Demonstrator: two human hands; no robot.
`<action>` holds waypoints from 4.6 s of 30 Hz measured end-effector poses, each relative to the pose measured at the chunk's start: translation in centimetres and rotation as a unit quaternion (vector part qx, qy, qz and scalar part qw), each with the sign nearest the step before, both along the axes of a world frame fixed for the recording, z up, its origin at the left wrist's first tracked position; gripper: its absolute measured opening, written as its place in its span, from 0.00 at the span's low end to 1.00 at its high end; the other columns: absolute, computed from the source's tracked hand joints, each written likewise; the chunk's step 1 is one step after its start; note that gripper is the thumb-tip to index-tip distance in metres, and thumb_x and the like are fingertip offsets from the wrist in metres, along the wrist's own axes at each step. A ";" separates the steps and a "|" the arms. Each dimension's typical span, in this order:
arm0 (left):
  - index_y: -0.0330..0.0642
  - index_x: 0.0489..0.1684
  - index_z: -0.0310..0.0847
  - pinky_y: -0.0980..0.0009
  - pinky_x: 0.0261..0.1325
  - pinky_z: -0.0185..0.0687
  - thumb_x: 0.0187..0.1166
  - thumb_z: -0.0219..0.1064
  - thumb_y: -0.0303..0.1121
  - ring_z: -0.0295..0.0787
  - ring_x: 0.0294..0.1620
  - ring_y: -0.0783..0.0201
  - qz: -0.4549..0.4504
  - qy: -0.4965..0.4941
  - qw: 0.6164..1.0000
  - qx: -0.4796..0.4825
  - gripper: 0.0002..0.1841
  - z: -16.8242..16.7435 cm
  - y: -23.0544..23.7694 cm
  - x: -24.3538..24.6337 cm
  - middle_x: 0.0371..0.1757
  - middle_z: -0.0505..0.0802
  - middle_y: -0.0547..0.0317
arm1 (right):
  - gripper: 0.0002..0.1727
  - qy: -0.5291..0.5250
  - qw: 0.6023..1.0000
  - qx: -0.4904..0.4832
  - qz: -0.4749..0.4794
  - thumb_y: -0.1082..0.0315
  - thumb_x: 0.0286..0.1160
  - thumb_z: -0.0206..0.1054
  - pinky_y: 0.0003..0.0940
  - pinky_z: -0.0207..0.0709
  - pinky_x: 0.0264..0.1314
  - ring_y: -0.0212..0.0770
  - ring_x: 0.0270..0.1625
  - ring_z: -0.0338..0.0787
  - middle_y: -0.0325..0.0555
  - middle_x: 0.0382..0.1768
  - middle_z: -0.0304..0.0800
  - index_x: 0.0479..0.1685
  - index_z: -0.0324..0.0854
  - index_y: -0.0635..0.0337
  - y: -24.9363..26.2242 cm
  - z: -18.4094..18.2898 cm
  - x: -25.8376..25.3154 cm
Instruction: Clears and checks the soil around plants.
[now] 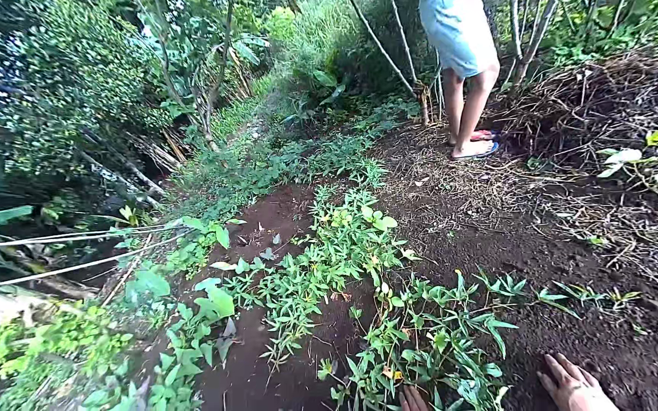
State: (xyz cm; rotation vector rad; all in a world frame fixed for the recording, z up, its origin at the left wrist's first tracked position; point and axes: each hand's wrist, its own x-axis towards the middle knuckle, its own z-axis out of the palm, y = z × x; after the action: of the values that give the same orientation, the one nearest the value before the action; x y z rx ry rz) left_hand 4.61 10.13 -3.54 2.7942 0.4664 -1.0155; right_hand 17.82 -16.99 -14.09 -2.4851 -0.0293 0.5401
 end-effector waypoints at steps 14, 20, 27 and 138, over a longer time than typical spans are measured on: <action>0.21 0.92 0.37 0.50 0.87 0.66 0.83 0.62 0.31 0.54 0.94 0.34 0.012 0.033 0.999 0.026 0.43 -0.2 -0.3 0.2 0.94 0.52 0.27 | 0.32 -0.014 1.000 -0.019 0.001 0.55 0.90 0.56 0.63 0.55 0.90 0.68 0.92 0.59 0.64 0.90 0.60 0.87 0.67 0.63 -0.2 -0.7 0.0; 0.21 0.92 0.34 0.50 0.88 0.64 0.82 0.64 0.31 0.52 0.94 0.33 0.002 0.055 0.998 0.030 0.45 0.2 -0.6 0.3 0.94 0.50 0.25 | 0.32 -0.013 1.000 -0.024 -0.002 0.55 0.89 0.57 0.64 0.58 0.88 0.67 0.92 0.59 0.62 0.91 0.60 0.88 0.67 0.62 -0.1 -1.0 -0.1; 0.22 0.93 0.34 0.49 0.86 0.67 0.78 0.69 0.30 0.52 0.94 0.33 -0.011 0.085 0.995 0.048 0.49 -0.2 -0.7 0.6 0.94 0.49 0.26 | 0.31 -0.004 0.999 -0.033 0.003 0.56 0.90 0.56 0.63 0.58 0.89 0.66 0.92 0.58 0.61 0.91 0.59 0.88 0.66 0.61 -0.1 -0.7 -0.1; 0.24 0.94 0.30 0.53 0.87 0.64 0.77 0.68 0.27 0.48 0.96 0.37 -0.020 0.118 0.990 0.076 0.50 0.0 -0.8 1.2 0.95 0.44 0.29 | 0.32 0.034 0.997 -0.066 0.011 0.52 0.93 0.51 0.55 0.55 0.92 0.59 0.95 0.54 0.53 0.94 0.55 0.92 0.61 0.57 0.4 0.4 0.1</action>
State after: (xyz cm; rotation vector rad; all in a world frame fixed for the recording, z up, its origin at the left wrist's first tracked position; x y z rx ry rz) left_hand 5.81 9.32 -3.54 2.8366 0.5365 -1.3833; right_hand 17.91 -16.60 -13.67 -2.5955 0.0072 0.6549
